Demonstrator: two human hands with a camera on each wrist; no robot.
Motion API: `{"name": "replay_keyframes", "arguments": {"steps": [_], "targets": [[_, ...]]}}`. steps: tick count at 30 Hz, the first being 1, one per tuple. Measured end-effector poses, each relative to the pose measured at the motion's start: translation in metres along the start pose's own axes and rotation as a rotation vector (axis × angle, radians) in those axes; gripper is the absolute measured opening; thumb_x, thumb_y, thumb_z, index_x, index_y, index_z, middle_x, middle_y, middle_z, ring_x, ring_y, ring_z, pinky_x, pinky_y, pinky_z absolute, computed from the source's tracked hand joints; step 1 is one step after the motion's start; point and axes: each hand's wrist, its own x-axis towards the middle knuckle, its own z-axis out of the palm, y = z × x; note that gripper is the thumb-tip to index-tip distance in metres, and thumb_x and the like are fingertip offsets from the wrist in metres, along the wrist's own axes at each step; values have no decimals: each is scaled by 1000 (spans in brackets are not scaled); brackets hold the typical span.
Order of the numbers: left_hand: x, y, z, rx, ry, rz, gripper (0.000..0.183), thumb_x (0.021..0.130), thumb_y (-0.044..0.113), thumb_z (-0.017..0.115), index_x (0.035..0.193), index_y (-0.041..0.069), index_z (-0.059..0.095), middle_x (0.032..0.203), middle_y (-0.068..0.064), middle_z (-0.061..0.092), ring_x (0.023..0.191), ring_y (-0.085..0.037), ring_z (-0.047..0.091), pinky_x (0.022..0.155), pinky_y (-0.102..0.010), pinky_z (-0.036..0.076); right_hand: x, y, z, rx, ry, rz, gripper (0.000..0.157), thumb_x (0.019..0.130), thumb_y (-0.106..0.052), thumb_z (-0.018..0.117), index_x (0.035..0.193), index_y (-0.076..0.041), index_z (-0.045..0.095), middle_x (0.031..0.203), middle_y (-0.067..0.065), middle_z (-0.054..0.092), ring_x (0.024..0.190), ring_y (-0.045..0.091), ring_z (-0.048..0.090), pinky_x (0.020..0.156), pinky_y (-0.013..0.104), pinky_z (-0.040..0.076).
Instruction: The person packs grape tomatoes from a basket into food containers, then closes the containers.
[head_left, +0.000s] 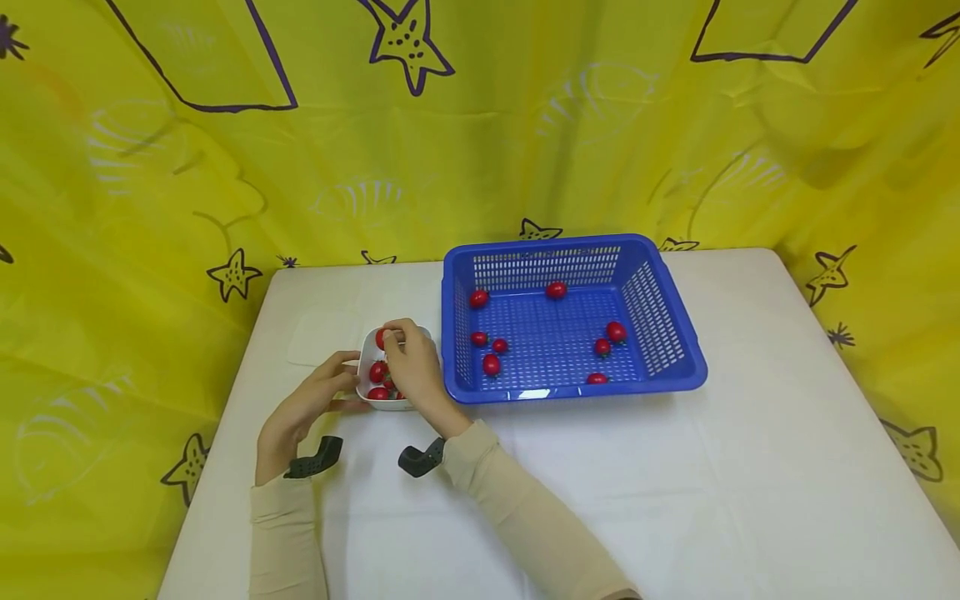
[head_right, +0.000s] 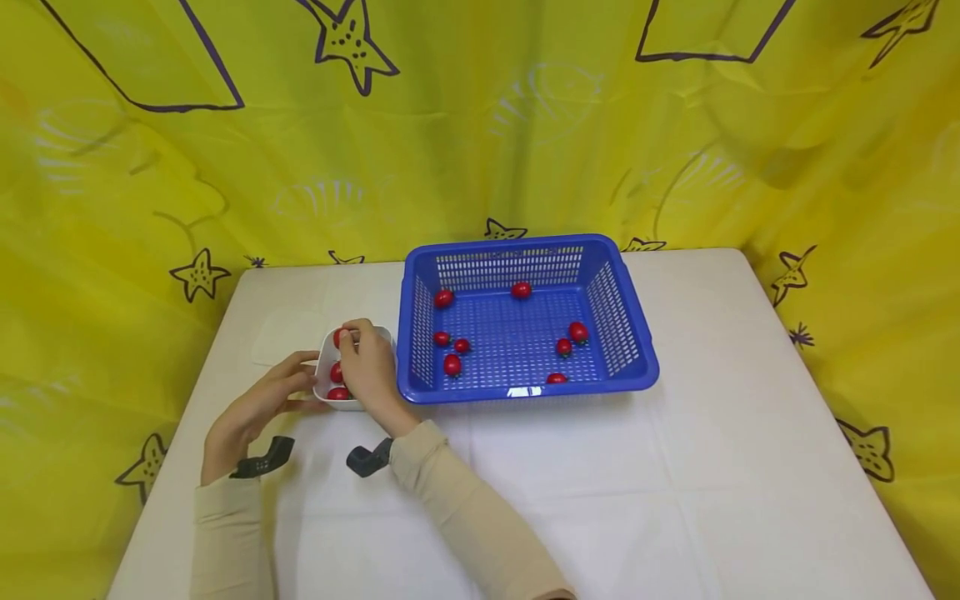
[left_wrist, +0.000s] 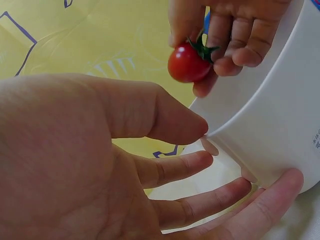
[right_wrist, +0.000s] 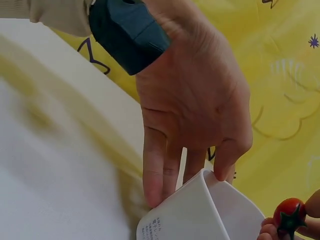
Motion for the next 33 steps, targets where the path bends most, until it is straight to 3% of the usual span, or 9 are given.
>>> {"name": "replay_keyframes", "arguments": {"steps": [5, 11, 19, 26, 33], "targets": [[0, 0, 0, -8, 3, -3, 52, 101, 14, 39, 150, 2, 25, 139, -29, 40, 113, -33, 57, 96, -45, 56, 6, -1, 5, -41, -33, 37, 21, 100, -17, 53, 113, -7, 67, 97, 10, 73, 81, 13, 64, 69, 21, 51], [0, 0, 2, -43, -6, 18, 51, 100, 12, 39, 148, 1, 26, 138, -30, 40, 111, -31, 57, 93, -44, 58, 9, 1, 11, -105, -70, 94, 21, 100, -16, 54, 112, -8, 68, 100, 9, 74, 91, 19, 69, 76, 29, 56], [1, 0, 3, -37, -6, 10, 48, 101, 15, 40, 146, 3, 30, 138, -29, 44, 111, -29, 58, 95, -43, 58, 12, 2, 13, -193, -90, 81, 18, 98, -18, 56, 100, -7, 71, 87, 5, 73, 72, 11, 63, 61, 21, 49], [2, -2, 3, -55, -10, 27, 48, 100, 11, 38, 146, 2, 30, 137, -30, 43, 110, -29, 59, 93, -44, 58, 11, 3, 12, -232, -87, 77, 19, 97, -20, 60, 110, -8, 66, 95, 6, 72, 79, 15, 66, 68, 25, 54], [4, -3, 4, -66, -13, 23, 45, 100, 12, 40, 144, 3, 33, 136, -29, 44, 106, -28, 61, 91, -40, 59, 10, 3, 13, -309, -85, 44, 25, 91, -12, 64, 115, -6, 61, 102, 9, 70, 88, 21, 66, 78, 32, 58]]}}
